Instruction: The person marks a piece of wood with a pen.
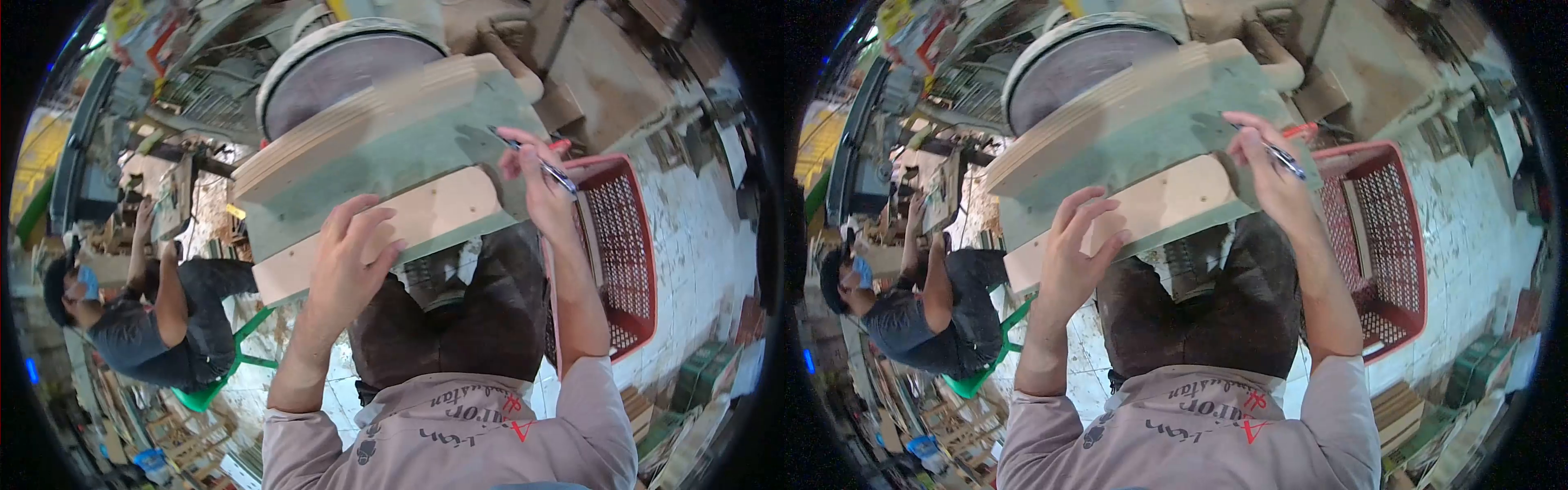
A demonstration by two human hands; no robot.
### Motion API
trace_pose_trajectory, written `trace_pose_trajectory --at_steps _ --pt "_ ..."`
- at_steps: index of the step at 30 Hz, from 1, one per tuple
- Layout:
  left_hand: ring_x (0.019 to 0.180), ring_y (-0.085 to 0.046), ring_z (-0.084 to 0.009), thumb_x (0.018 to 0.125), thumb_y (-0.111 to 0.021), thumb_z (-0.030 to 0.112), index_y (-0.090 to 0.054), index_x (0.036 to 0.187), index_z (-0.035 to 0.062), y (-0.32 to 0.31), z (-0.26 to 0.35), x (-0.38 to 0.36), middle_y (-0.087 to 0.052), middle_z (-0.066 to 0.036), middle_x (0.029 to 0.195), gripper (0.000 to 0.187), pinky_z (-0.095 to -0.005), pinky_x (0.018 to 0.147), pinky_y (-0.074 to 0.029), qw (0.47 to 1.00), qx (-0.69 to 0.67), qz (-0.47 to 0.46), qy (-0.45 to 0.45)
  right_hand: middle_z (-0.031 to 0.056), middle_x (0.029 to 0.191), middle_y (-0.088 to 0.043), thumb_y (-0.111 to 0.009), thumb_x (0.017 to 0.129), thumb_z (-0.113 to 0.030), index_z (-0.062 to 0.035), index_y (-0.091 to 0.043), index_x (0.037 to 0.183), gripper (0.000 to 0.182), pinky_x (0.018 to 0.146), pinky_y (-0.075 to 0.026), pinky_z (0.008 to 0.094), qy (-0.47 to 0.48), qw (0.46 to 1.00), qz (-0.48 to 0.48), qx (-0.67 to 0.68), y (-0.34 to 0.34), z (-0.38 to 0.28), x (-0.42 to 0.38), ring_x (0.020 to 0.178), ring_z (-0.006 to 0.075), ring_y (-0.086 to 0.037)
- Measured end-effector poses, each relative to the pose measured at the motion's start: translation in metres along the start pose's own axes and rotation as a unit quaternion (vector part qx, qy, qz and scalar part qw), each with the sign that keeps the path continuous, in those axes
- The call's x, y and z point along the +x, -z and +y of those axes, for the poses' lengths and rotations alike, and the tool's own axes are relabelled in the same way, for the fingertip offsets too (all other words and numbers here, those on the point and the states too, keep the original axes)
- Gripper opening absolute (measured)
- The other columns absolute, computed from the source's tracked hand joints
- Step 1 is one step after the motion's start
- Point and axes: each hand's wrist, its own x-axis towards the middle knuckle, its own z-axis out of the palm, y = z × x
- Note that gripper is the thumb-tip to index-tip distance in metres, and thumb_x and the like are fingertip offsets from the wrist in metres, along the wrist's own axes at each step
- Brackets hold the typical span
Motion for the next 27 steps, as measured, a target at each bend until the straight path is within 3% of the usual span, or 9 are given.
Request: trace_pose_trajectory --at_steps 5,15,24,27 --pt "0.118 -0.049 -0.0331 0.075 -0.077 0.020 -0.058 0.116 0.0102 -0.037 0.019 0.033 -0.049 -0.013 0.128 0.047 -0.0460 0.098 -0.041 0.989 0.075 -0.076 -0.104 0.0033 0.087 -0.060 -0.042 0.102 -0.033 -0.0009 -0.057 0.121 0.040 0.072 -0.044 0.0231 -0.011 0.996 0.021 0.081 -0.001 0.011 0.004 0.077 0.0090 -0.052" --pt "0.122 -0.046 -0.0317 0.069 -0.082 0.027 -0.057 0.116 0.0123 -0.068 0.033 0.050 -0.048 -0.012 0.129 0.055 -0.0447 0.100 -0.036 0.987 0.093 -0.124 -0.039 0.0057 0.086 -0.063 -0.043 0.102 -0.030 0.0016 -0.056 0.123 0.041 0.074 -0.046 0.0237 -0.028 0.992 0.031 0.118 0.008 0.009 0.000 0.079 0.0099 -0.055" --pt "0.113 -0.048 -0.0323 0.068 -0.081 0.019 -0.057 0.111 0.0081 -0.077 0.031 0.054 -0.051 -0.012 0.122 0.051 -0.0449 0.098 -0.037 0.991 0.073 -0.107 -0.025 0.0068 0.086 -0.064 -0.048 0.099 -0.014 0.0056 -0.056 0.121 0.030 0.075 -0.047 0.0224 -0.065 0.982 0.049 0.168 0.009 0.007 -0.002 0.082 0.0088 -0.058" --pt "0.112 -0.049 -0.0329 0.065 -0.081 0.017 -0.057 0.107 0.0073 -0.080 0.028 0.054 -0.052 -0.013 0.120 0.050 -0.0451 0.096 -0.037 0.993 0.063 -0.092 -0.028 0.0074 0.088 -0.065 -0.050 0.098 -0.014 0.0050 -0.056 0.121 0.030 0.074 -0.048 0.0225 -0.073 0.982 0.044 0.170 0.008 0.006 -0.002 0.082 0.0090 -0.059"
